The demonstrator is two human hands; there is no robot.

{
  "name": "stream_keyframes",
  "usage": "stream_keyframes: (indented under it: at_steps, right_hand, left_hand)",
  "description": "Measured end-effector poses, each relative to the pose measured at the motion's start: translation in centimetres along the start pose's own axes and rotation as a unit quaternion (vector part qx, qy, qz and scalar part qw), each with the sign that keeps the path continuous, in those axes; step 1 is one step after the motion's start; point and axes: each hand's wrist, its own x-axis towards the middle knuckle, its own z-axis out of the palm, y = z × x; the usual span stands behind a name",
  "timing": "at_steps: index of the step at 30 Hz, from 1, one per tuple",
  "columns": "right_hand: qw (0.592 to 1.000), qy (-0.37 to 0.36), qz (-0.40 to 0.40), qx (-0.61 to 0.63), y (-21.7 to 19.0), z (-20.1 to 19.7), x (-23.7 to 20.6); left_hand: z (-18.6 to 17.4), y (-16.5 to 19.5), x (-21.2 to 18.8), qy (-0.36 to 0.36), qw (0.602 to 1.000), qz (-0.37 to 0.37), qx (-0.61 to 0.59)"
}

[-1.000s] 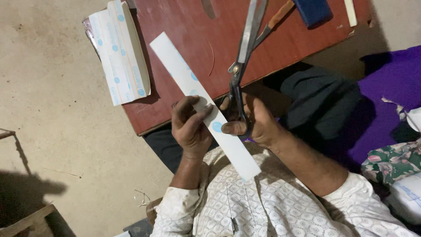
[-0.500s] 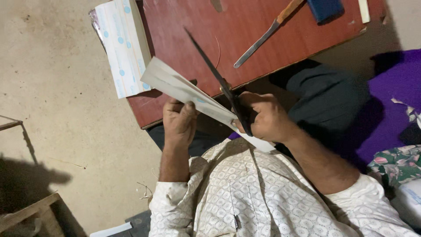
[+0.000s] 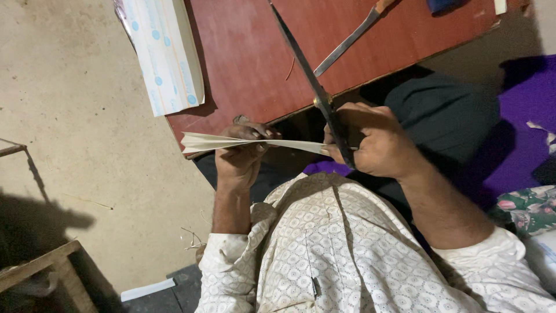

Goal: The person sits on the floor at a low table and cuts long white printed strips from a sheet using a knife, then folds and presses the strips by hand and trims them with scissors, setting finished strips aside.

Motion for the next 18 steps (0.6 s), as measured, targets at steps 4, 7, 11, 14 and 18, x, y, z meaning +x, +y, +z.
stream_keyframes:
  at_steps: [4,7,11,14,18]
  right_hand:
    - [0.995,-0.026,0.025,-0.098,0.4,-0.1,0.0]
    - [0.986,-0.026,-0.005,-0.163,0.5,-0.1,-0.2]
    - [0.998,-0.022,0.030,-0.059,0.5,0.1,-0.4]
    - [1.000,-0.014,0.016,-0.021,0.4,0.3,-0.6]
    - [0.997,-0.032,0.071,-0.012,0.3,0.4,-0.8]
  left_hand:
    - [0.0,-0.1,0.0,0.025,1.000,0.008,0.002]
    - [-0.2,0.2,-0.1,0.049,0.999,0.023,-0.004]
    - [-0.7,1.4,-0.2,0.060,0.998,0.031,-0.013]
    - [-0.9,2.0,-0.2,0.057,0.998,0.032,-0.013]
    - [-0.7,2.2,-0.3,0.057,0.997,0.037,-0.019]
